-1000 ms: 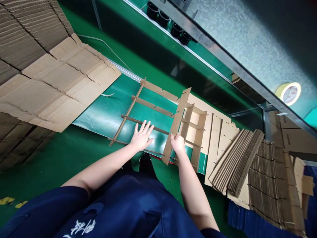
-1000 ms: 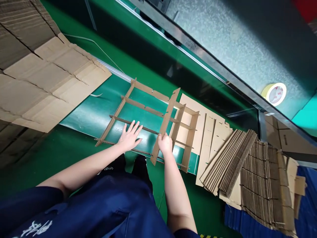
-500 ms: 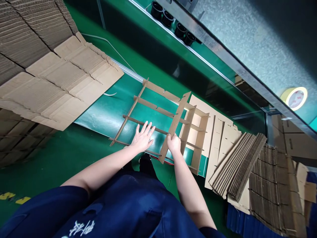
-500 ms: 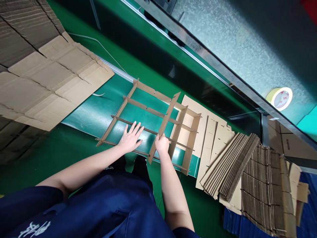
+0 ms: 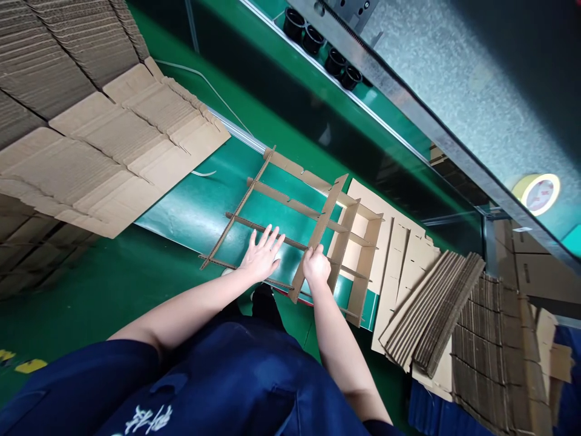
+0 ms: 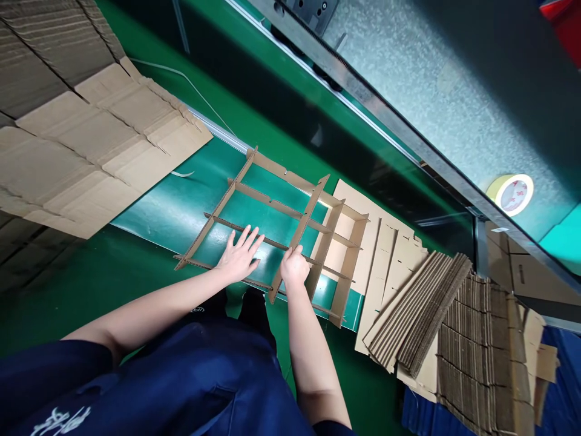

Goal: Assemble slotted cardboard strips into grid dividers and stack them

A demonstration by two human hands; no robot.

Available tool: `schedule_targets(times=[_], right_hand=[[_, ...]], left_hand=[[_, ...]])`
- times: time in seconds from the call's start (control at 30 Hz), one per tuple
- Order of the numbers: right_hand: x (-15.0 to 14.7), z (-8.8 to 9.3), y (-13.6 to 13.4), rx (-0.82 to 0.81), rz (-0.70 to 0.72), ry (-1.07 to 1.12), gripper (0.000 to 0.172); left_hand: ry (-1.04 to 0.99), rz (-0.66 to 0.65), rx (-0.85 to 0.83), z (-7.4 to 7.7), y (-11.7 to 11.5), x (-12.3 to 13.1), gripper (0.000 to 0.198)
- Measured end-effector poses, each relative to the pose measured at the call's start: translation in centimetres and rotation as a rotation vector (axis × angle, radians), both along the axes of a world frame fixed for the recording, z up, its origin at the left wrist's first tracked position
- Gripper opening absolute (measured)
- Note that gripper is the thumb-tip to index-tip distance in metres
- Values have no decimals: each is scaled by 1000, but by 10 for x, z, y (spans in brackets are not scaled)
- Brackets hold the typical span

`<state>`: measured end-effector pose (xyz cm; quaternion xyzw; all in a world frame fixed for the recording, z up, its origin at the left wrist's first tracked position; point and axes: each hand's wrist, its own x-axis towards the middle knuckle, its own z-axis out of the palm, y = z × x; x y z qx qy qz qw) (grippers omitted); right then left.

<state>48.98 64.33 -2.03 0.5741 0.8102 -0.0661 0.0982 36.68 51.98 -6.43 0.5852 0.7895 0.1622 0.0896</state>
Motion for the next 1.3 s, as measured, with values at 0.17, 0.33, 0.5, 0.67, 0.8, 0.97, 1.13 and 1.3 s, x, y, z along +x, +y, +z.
schedule_targets(times=[0.17,0.33,0.5,0.67,0.8,0.97,1.13,1.3], right_hand=[[-3,-6,-6,36,-1,16,37],[2,-11,-8,301,67,135,48],[-8,-23,4,329,202,194,62],[-14,-32,8,270,245,204,64],[-20,-16,26,303,226,282,63],[-50,5,81,407,195,341,65],[-66,-6,114,201,222,207,66],[-71,-10,126,312,215,211,69]], left_hand=[[18,4,-3,1,0,1,69],[38,16,-1,0,0,2,70],[41,15,13,-1,0,2,71],[29,19,18,0,0,1,70],[20,17,21,0,0,2,70],[23,12,2,-3,0,3,69],[38,8,9,-4,1,3,69],[19,12,28,-4,2,2,68]])
